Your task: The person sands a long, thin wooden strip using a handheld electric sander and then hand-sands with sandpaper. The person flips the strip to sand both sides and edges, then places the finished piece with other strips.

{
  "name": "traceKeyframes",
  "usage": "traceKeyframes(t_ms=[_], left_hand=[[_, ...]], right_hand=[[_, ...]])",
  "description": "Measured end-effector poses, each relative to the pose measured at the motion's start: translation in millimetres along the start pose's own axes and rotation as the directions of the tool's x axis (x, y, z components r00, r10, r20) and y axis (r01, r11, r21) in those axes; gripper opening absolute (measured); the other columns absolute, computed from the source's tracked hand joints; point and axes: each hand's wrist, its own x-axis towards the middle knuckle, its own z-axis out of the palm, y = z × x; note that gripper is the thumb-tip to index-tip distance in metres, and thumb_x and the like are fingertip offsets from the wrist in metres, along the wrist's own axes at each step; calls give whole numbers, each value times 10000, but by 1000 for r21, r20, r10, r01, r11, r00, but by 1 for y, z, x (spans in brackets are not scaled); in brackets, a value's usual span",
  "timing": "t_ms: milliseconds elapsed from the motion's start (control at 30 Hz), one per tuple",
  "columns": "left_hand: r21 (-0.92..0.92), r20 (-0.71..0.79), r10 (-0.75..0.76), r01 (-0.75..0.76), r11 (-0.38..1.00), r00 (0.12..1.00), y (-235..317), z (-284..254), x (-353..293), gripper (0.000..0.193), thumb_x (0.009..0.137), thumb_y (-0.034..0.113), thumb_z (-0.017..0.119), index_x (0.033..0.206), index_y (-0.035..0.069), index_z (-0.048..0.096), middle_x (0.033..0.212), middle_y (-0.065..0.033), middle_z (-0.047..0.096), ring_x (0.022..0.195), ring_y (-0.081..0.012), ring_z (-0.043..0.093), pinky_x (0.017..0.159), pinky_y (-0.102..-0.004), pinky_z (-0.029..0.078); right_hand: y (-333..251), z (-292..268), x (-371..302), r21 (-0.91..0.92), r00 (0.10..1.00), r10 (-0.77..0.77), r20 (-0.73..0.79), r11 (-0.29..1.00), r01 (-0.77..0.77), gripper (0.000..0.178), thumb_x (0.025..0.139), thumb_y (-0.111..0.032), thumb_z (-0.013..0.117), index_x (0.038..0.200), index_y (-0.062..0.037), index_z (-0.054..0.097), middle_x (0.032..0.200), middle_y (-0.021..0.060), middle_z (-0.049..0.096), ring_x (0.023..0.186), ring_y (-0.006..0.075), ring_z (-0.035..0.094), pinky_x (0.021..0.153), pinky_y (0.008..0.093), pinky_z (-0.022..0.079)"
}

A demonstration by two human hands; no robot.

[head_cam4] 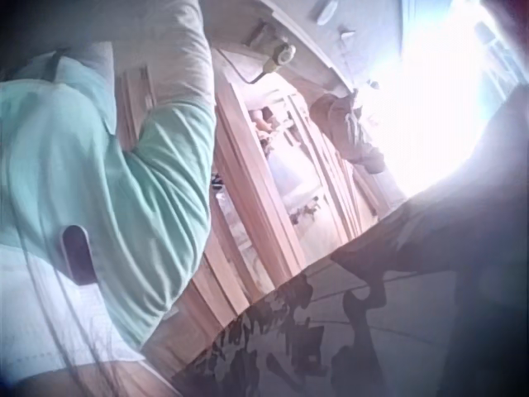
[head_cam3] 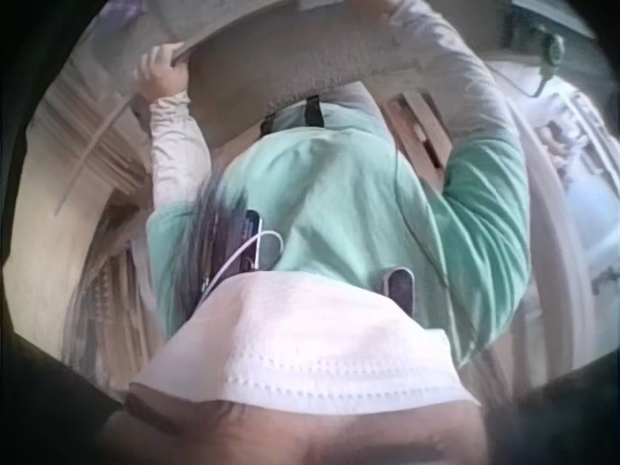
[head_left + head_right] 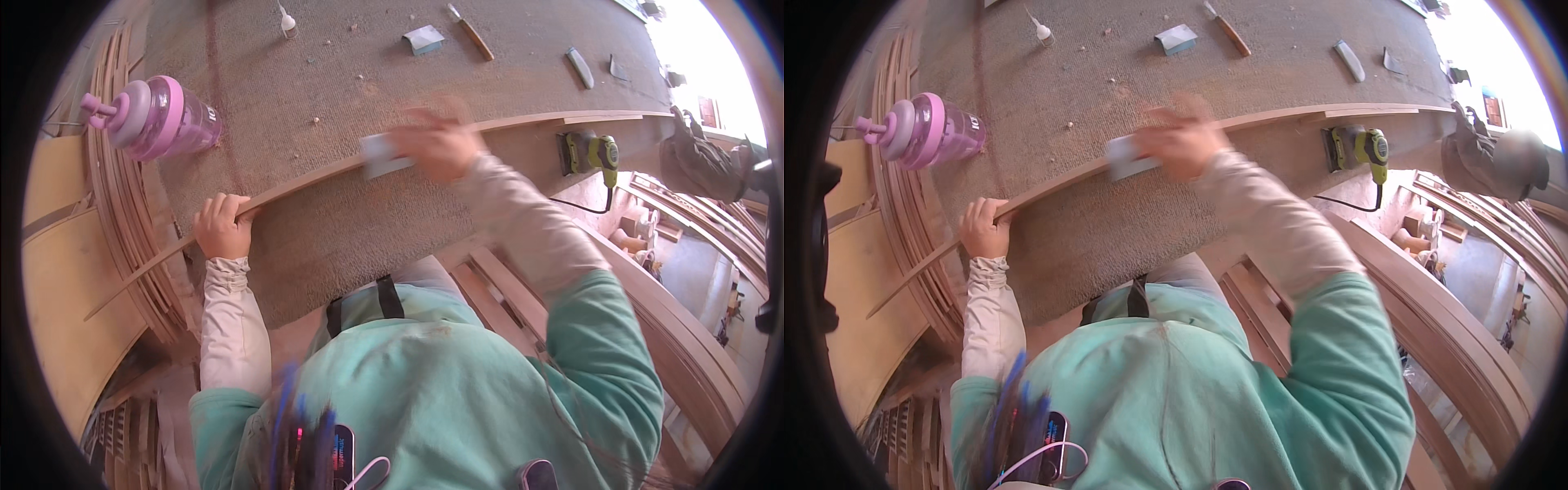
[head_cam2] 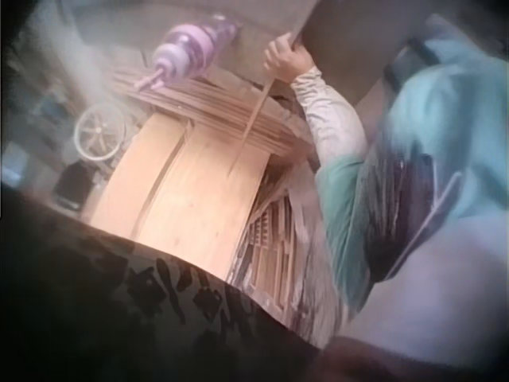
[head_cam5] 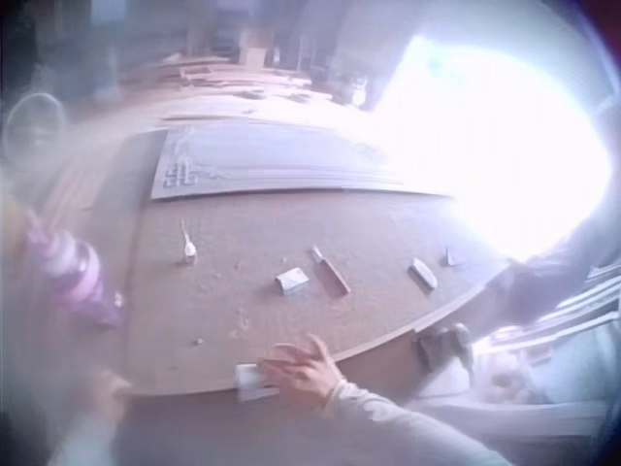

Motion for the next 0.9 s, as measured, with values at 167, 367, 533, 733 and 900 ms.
traceKeyframes(t_ms=[167,367,533,733,900], left_hand=[[-12,-26,-1,1,1000,1000,8,0,7,295,777,449,710,845,176,618,781,20,565,780,-232,563,667,-384,384],[-3,-10,20,-20,1000,1000,2,0,5,272,781,428,719,839,180,623,776,25,567,771,-222,568,653,-380,382],[-31,-3,16,-16,999,1000,0,0,5,288,797,445,705,836,173,620,781,25,568,778,-224,573,661,-383,392],[-27,4,-11,11,1000,1000,7,-5,5,291,797,444,704,836,169,617,786,21,572,777,-232,574,675,-385,408],[-15,37,-13,14,1000,999,7,-7,8,209,771,312,751,843,162,624,806,9,590,804,-249,585,677,-387,417]], right_hand=[[88,0,-80,-86,955,296,10,952,-294,337,951,-225,612,1271,-331,637,1399,-132,574,1418,158,391,1213,537,101],[-87,18,50,-15,988,-117,-101,993,116,357,919,-212,614,1264,-298,633,1369,-114,601,1443,184,358,1213,596,72],[-50,6,27,-41,996,-87,-34,996,85,388,898,-173,610,1263,-303,630,1361,-128,603,1432,184,377,1215,587,108],[57,-13,-48,-159,929,291,228,953,-259,392,942,-125,570,1261,-344,630,1442,-129,537,1465,172,316,1231,544,27],[-73,11,48,-64,979,-199,-42,978,196,321,899,-262,625,1210,-335,658,1321,-89,636,1392,185,434,1207,616,79]])
